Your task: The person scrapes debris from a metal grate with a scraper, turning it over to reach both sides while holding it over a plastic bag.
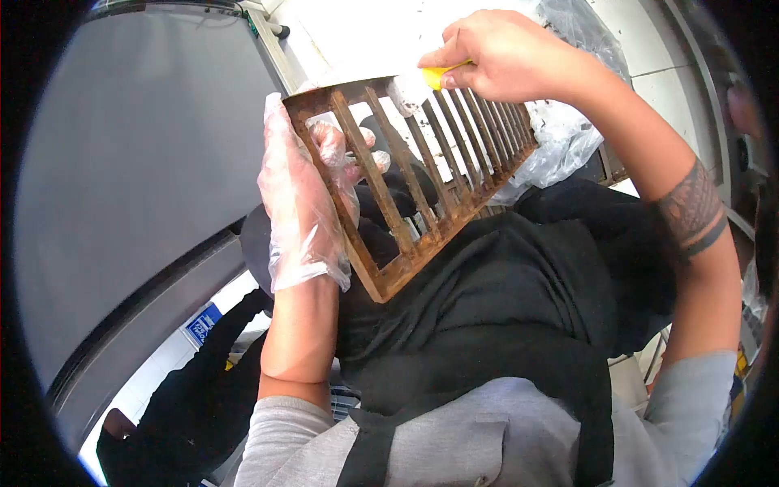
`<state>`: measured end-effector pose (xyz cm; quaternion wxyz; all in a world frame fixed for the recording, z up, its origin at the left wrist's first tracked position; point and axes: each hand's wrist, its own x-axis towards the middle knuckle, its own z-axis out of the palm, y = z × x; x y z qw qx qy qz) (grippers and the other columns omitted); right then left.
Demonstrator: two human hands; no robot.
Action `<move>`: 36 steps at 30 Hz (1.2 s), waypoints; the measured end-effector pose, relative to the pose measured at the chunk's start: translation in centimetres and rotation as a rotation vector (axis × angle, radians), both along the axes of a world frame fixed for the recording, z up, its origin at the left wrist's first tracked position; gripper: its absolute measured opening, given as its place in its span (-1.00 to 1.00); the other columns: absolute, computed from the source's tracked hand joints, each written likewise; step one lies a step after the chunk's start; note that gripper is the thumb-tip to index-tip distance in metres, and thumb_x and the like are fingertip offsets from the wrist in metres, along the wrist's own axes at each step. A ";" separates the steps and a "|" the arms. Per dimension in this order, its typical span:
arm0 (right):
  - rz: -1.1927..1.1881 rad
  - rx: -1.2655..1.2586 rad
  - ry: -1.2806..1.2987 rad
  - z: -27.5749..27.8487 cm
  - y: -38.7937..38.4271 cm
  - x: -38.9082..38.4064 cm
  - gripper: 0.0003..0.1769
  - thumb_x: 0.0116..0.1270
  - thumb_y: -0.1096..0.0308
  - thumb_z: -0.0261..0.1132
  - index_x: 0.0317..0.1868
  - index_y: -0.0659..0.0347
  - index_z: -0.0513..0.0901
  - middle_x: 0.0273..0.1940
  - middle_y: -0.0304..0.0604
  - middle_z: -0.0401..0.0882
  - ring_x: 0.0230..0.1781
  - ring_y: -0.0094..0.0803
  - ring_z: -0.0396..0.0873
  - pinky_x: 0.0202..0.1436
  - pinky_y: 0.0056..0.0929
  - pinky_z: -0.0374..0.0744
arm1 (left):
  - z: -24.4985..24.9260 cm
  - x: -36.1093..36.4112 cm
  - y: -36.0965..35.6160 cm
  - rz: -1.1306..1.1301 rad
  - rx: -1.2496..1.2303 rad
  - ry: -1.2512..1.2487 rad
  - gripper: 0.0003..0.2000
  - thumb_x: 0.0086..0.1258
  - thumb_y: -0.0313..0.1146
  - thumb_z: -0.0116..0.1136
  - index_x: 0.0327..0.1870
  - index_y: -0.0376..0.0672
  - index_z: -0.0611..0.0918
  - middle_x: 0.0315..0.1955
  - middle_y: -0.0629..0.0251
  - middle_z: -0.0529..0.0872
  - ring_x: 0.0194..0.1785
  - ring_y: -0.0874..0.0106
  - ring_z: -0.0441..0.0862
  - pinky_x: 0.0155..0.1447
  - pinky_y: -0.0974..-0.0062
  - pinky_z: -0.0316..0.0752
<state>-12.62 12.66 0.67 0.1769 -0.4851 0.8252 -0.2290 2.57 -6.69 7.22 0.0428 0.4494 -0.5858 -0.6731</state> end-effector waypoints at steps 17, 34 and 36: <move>0.038 -0.244 0.015 -7.1 -0.4 -1.0 -0.64 0.44 0.33 0.40 0.22 0.05 0.79 -0.20 -0.15 0.69 -0.09 -0.13 0.65 0.09 -0.16 0.55 | -0.5 -0.1 0.1 0.018 -0.003 0.006 -0.45 0.71 0.17 -0.11 0.05 -0.26 0.59 -0.53 0.37 0.50 -0.35 0.30 0.71 -0.25 0.19 0.73; -0.130 -0.252 -0.084 -6.5 1.1 2.1 -0.63 0.51 0.23 0.37 0.28 -0.03 0.78 -0.12 0.00 0.72 -0.06 0.00 0.68 0.10 -0.12 0.62 | -0.1 0.7 0.0 -0.032 0.066 0.070 -0.51 0.72 0.16 -0.08 0.05 -0.18 0.58 -0.52 0.41 0.50 -0.36 0.36 0.68 -0.20 0.25 0.74; -0.145 -0.172 -0.106 -6.1 0.6 2.1 -0.63 0.51 0.23 0.36 0.28 -0.01 0.78 -0.09 0.01 0.74 -0.06 0.03 0.69 0.11 -0.11 0.62 | -0.2 0.7 0.0 -0.027 0.069 0.063 -0.50 0.72 0.16 -0.10 0.02 -0.18 0.58 -0.53 0.42 0.49 -0.38 0.36 0.68 -0.21 0.25 0.74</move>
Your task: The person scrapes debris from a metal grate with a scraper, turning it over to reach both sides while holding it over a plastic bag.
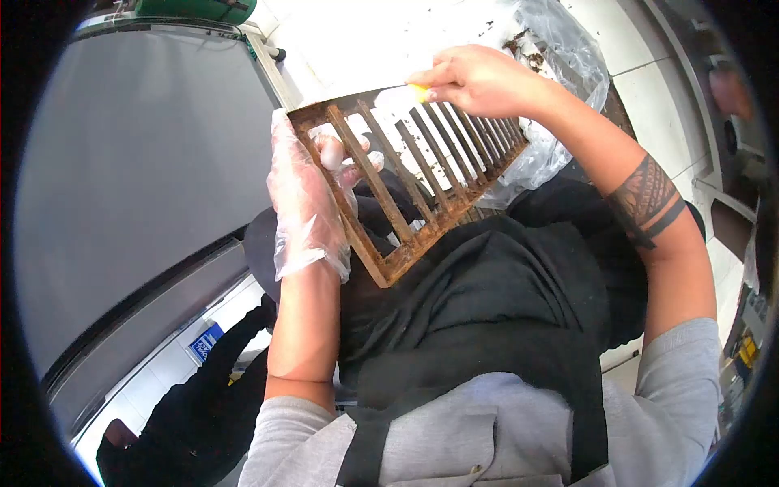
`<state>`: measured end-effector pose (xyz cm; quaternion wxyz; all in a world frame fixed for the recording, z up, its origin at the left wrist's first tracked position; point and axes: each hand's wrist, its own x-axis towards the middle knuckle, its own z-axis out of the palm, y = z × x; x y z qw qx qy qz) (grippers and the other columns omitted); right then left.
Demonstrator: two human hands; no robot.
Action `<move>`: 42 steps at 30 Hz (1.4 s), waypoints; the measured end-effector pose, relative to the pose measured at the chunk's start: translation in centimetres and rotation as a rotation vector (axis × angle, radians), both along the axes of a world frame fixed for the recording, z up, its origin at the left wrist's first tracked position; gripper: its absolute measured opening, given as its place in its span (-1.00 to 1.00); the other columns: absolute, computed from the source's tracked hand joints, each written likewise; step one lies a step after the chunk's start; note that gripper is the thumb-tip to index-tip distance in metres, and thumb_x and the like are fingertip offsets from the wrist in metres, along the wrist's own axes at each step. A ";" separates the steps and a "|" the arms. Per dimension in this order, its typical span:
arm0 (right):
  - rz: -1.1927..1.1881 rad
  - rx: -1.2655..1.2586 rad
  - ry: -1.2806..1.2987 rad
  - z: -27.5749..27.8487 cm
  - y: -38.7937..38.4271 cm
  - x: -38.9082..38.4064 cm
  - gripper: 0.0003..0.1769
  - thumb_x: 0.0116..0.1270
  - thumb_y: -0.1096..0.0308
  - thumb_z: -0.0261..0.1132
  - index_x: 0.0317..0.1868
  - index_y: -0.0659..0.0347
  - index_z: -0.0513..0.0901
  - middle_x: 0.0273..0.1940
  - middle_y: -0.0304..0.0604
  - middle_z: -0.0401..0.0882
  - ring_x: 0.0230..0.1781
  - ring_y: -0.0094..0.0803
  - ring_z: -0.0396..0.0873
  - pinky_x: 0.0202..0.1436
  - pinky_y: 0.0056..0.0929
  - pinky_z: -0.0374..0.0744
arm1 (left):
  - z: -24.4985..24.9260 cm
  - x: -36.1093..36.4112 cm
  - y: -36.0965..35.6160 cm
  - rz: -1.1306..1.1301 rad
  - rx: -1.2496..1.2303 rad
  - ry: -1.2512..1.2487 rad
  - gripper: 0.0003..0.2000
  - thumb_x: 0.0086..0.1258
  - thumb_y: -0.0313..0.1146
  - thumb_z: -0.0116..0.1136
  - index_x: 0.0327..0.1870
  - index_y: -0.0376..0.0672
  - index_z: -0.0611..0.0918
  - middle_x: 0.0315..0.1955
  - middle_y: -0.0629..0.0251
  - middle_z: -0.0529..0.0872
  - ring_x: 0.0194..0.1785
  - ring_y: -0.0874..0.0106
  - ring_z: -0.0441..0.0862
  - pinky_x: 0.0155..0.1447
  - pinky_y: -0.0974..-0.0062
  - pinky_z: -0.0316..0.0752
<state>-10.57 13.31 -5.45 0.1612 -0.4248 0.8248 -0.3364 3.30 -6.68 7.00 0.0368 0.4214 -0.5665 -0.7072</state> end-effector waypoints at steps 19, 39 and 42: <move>0.009 -0.400 0.442 -2.7 -0.1 -0.3 -0.59 0.30 0.44 0.46 0.17 -0.02 0.79 -0.17 -0.24 0.63 -0.06 -0.24 0.60 0.16 -0.19 0.44 | -0.5 -0.8 0.0 -0.017 0.000 0.005 -0.50 0.73 0.14 -0.12 -0.07 -0.19 0.57 -0.55 0.41 0.47 -0.35 0.32 0.69 -0.19 0.14 0.75; -0.493 -0.302 -0.176 6.6 -3.3 10.4 -0.64 0.56 0.17 0.26 -0.07 0.33 0.80 -0.33 0.23 0.72 -0.43 0.04 0.71 -0.21 -0.12 0.65 | -1.1 1.1 0.1 -0.075 -0.006 0.024 -0.45 0.74 0.18 -0.14 -0.23 -0.19 0.57 -0.55 0.39 0.45 -0.38 0.35 0.66 -0.20 0.18 0.77; -0.719 -0.445 -0.833 6.1 -3.4 12.2 -0.63 0.63 0.14 0.26 0.01 0.32 0.79 -0.42 -0.11 0.67 -0.54 -0.38 0.57 -0.40 -0.41 0.55 | -1.3 0.8 0.0 -0.068 -0.019 0.026 -0.45 0.74 0.17 -0.14 -0.24 -0.19 0.56 -0.55 0.41 0.46 -0.37 0.36 0.68 -0.23 0.22 0.76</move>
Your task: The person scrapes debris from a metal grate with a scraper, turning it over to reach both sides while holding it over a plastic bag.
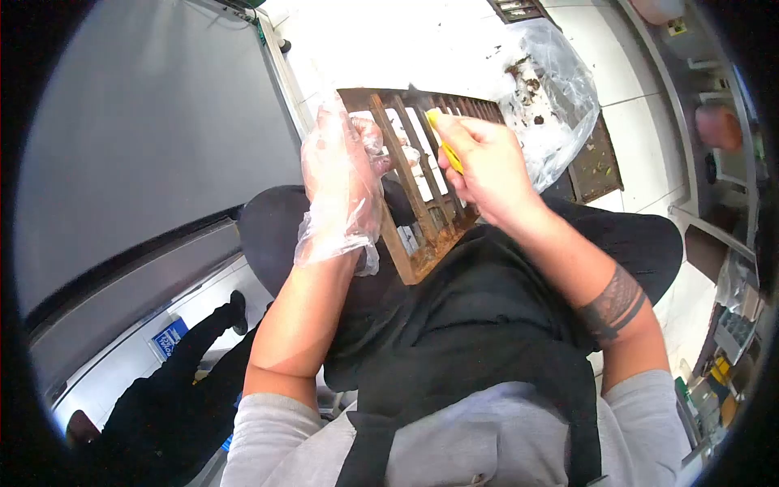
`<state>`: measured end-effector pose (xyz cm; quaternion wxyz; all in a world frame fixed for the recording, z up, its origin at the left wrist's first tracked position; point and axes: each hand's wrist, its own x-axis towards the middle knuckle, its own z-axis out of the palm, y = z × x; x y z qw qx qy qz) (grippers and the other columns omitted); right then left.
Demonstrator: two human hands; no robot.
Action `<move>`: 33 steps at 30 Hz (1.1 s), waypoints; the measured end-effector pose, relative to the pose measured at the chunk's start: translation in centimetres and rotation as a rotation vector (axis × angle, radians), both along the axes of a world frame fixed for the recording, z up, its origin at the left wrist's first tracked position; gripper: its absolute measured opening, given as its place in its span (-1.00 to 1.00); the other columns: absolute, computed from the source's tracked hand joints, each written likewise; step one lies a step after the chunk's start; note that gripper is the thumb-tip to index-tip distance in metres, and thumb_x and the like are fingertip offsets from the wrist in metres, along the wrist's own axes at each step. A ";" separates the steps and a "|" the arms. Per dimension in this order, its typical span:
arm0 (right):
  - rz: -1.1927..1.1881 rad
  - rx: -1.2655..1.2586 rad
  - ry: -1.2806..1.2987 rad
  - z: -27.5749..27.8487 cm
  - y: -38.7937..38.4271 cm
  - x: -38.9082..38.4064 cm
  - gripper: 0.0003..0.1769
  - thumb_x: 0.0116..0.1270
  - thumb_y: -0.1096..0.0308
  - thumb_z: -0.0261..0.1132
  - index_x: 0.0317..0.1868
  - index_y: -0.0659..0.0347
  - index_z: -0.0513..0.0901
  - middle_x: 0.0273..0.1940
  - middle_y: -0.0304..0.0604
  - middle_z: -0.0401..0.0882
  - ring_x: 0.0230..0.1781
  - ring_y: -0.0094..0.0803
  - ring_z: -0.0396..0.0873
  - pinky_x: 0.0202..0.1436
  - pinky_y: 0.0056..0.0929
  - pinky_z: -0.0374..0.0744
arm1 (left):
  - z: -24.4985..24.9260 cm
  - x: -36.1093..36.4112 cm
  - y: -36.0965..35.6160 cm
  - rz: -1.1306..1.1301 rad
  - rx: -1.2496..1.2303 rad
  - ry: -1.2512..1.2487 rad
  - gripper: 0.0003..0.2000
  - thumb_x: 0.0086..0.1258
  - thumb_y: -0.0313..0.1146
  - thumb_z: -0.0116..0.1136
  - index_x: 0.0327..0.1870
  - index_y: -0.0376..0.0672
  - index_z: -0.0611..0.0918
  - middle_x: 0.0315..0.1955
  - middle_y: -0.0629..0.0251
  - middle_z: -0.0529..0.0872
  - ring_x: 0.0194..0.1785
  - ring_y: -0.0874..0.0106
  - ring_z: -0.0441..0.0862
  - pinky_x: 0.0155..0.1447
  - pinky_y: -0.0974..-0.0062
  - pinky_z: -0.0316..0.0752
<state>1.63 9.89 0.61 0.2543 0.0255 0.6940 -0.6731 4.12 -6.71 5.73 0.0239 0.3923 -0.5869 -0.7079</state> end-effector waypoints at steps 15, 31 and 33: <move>0.336 0.499 0.634 4.5 6.1 -2.3 -0.62 0.42 0.30 0.41 0.15 0.35 0.77 -0.11 0.16 0.79 -0.08 -0.05 0.78 0.08 -0.27 0.66 | 1.2 0.1 0.4 -0.021 -0.108 -0.043 -0.52 0.76 0.09 -0.10 -0.14 -0.21 0.57 -0.51 0.40 0.49 -0.34 0.38 0.70 -0.24 0.27 0.77; 0.433 0.224 0.333 1.9 9.0 1.0 -0.66 0.55 0.32 0.32 0.18 0.37 0.73 -0.03 0.17 0.80 -0.03 0.00 0.78 0.14 -0.29 0.66 | 1.9 -0.9 -1.9 -0.057 0.229 0.229 -0.51 0.73 0.04 -0.07 0.22 -0.24 0.65 -0.41 0.28 0.69 -0.28 0.24 0.70 -0.25 0.21 0.69; 0.422 0.178 0.278 2.4 8.1 0.8 -0.65 0.54 0.33 0.32 0.20 0.37 0.71 0.00 0.18 0.78 -0.02 0.01 0.78 0.13 -0.26 0.67 | 1.7 -1.0 -1.9 -0.044 0.282 0.236 -0.52 0.72 0.04 -0.05 0.22 -0.24 0.65 -0.40 0.28 0.69 -0.27 0.22 0.72 -0.24 0.20 0.70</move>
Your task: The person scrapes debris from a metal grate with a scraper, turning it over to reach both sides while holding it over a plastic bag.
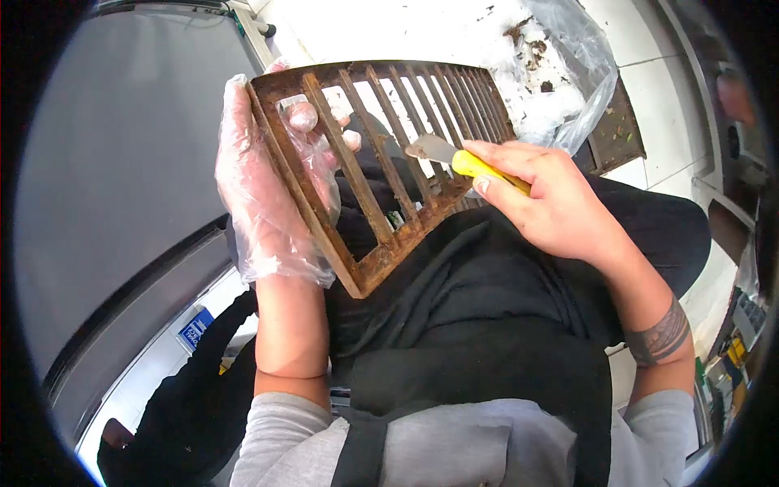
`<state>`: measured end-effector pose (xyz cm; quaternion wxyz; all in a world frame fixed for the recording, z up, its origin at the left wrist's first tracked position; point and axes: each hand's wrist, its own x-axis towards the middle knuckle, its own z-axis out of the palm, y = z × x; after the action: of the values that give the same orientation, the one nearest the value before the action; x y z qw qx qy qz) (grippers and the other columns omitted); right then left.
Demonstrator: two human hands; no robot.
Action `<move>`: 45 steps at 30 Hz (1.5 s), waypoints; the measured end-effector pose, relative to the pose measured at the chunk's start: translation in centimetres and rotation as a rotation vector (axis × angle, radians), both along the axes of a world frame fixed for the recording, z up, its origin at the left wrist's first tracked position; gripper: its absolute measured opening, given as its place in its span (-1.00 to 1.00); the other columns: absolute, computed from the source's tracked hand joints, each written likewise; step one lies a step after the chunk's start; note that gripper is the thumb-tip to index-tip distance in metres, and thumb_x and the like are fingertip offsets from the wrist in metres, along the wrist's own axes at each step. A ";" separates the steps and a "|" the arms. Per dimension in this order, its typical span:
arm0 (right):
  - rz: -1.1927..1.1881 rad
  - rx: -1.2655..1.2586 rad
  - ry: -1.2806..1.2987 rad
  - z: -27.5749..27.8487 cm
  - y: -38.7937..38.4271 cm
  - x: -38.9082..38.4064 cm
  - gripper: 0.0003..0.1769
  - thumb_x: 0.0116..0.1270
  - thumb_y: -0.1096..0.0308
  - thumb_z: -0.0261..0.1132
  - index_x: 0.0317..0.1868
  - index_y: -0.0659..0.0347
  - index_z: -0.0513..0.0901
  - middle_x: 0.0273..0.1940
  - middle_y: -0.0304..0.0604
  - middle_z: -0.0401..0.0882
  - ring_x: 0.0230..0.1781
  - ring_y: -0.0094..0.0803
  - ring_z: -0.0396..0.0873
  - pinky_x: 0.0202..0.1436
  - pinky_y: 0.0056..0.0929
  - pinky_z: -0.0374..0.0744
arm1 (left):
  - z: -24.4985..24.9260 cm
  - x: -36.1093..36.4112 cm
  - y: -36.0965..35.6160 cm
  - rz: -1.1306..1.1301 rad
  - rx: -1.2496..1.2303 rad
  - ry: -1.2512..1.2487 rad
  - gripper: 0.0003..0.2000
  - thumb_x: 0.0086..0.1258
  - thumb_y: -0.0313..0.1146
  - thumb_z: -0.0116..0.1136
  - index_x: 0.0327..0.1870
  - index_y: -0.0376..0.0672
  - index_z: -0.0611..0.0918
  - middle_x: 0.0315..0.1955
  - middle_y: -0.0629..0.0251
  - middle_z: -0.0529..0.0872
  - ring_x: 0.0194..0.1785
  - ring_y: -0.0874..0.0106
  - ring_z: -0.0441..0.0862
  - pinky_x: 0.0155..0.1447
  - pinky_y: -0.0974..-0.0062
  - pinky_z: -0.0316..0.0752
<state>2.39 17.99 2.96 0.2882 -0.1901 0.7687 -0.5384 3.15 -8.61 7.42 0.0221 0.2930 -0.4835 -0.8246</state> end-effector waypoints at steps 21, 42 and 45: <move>0.172 0.109 0.568 -2.7 -4.4 -10.0 -0.67 0.45 0.31 0.34 0.10 0.33 0.79 -0.26 0.08 0.76 -0.27 -0.09 0.75 -0.17 -0.19 0.63 | -0.1 -0.3 1.0 0.049 -0.039 -0.044 -0.58 0.76 0.00 -0.06 0.17 -0.22 0.60 -0.53 0.30 0.59 -0.32 0.27 0.67 -0.26 0.23 0.66; 0.738 0.258 0.850 2.5 -6.3 -15.3 -0.74 0.39 0.29 0.25 -0.40 0.28 0.70 -0.51 0.13 0.65 -0.45 0.14 0.67 -0.34 -0.01 0.63 | 0.2 -0.4 1.6 0.051 -0.105 -0.065 -0.56 0.76 0.01 -0.06 0.18 -0.26 0.59 -0.55 0.30 0.56 -0.33 0.29 0.66 -0.27 0.26 0.66; 0.860 0.299 0.789 3.4 -6.7 -15.9 -0.76 0.35 0.33 0.24 -0.39 0.26 0.74 -0.48 0.13 0.68 -0.42 0.13 0.69 -0.30 -0.02 0.64 | 0.0 -0.3 1.5 0.056 -0.140 -0.080 -0.54 0.74 -0.01 -0.02 0.20 -0.29 0.62 -0.49 0.26 0.62 -0.30 0.24 0.69 -0.27 0.24 0.67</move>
<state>-13.47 11.27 6.41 0.1966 -0.6268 0.7392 -0.1484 2.85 -7.14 7.44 0.0461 0.3369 -0.5323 -0.7753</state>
